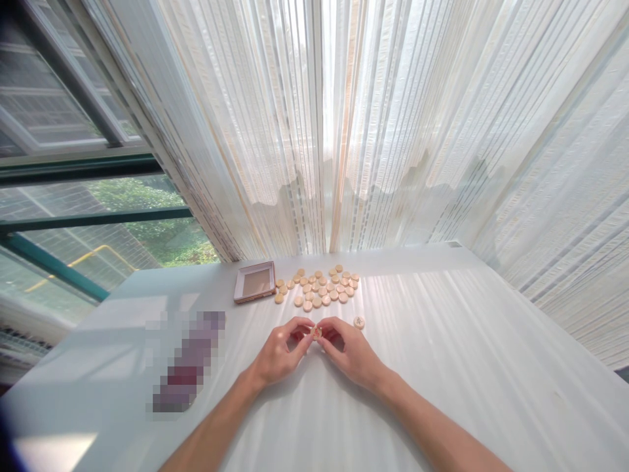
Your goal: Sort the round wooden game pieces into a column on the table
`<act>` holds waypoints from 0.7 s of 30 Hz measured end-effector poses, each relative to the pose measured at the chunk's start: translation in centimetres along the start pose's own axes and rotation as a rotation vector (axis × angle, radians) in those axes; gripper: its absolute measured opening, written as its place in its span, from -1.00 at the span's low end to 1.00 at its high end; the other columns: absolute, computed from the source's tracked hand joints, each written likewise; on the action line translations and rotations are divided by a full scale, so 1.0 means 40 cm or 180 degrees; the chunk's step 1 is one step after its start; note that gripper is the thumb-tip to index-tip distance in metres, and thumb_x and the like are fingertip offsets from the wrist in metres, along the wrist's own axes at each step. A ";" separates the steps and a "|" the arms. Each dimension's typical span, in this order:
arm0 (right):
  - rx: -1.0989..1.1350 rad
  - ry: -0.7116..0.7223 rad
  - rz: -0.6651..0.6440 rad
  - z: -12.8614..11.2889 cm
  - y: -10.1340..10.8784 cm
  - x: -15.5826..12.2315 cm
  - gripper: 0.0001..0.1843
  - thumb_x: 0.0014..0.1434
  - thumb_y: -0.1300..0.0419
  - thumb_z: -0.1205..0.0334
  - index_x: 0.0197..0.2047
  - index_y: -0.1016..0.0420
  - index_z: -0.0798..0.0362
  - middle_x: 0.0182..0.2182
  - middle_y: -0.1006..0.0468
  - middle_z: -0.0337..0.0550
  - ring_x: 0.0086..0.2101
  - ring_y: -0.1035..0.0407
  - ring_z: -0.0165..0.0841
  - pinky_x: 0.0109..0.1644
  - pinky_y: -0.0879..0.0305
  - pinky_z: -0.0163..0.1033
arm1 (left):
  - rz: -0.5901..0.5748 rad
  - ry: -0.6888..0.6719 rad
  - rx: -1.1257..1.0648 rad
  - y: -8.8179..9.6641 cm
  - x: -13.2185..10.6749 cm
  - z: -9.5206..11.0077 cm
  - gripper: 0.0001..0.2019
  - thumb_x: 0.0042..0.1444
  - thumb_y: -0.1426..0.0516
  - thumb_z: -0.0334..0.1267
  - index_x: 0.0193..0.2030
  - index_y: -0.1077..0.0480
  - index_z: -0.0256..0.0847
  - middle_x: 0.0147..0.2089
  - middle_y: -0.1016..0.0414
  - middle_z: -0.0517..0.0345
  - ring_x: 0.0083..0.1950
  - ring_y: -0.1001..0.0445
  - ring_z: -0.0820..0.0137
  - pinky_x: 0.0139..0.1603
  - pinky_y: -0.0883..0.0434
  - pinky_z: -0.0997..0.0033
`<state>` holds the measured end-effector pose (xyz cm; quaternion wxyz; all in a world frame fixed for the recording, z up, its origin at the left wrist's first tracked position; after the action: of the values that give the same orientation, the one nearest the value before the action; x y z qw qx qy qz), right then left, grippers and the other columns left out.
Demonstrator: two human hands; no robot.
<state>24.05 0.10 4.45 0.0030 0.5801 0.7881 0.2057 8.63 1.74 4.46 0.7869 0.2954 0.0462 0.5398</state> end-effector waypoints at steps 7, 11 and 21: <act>-0.0027 0.0090 -0.0003 -0.004 0.001 -0.001 -0.82 0.45 -0.17 0.10 0.02 -0.49 -0.04 -0.11 -0.65 -0.10 -0.14 -0.57 -0.22 0.01 -0.53 -0.09 | -0.0022 -0.0034 0.0083 -0.003 -0.003 0.002 -0.77 0.32 -0.19 -0.24 0.09 -0.45 -0.11 -0.16 -0.68 0.13 -0.29 -0.58 0.35 -0.19 -0.52 0.39; 0.0011 0.0136 0.0011 -0.010 0.002 -0.001 -0.83 0.44 -0.18 0.11 0.02 -0.49 -0.04 -0.12 -0.65 -0.12 -0.15 -0.57 -0.23 0.00 -0.52 -0.11 | -0.0001 0.0007 0.0093 -0.002 -0.002 0.003 -0.78 0.33 -0.19 -0.22 0.08 -0.46 -0.11 -0.16 -0.68 0.13 -0.30 -0.59 0.35 -0.20 -0.52 0.38; -0.0112 -0.0164 0.0006 0.020 0.005 0.000 -0.82 0.40 -0.25 0.05 -0.15 -0.48 -0.02 -0.28 -0.64 -0.19 -0.27 -0.54 -0.28 -0.17 -0.44 -0.19 | -0.0203 -0.0424 0.0546 -0.014 -0.010 0.044 -0.85 0.32 -0.19 -0.28 0.00 -0.52 -0.07 -0.12 -0.69 0.19 -0.29 -0.57 0.35 -0.11 -0.49 0.30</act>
<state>24.44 0.40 3.80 0.0333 0.5857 0.7836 0.2045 9.63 0.51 5.52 0.7769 0.3952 0.0492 0.4877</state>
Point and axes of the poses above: each hand's wrist, its own x-axis towards the middle knuckle, its own y-axis out of the back of the hand, z = x × y, the point moved 8 cm from there along x, towards the middle knuckle
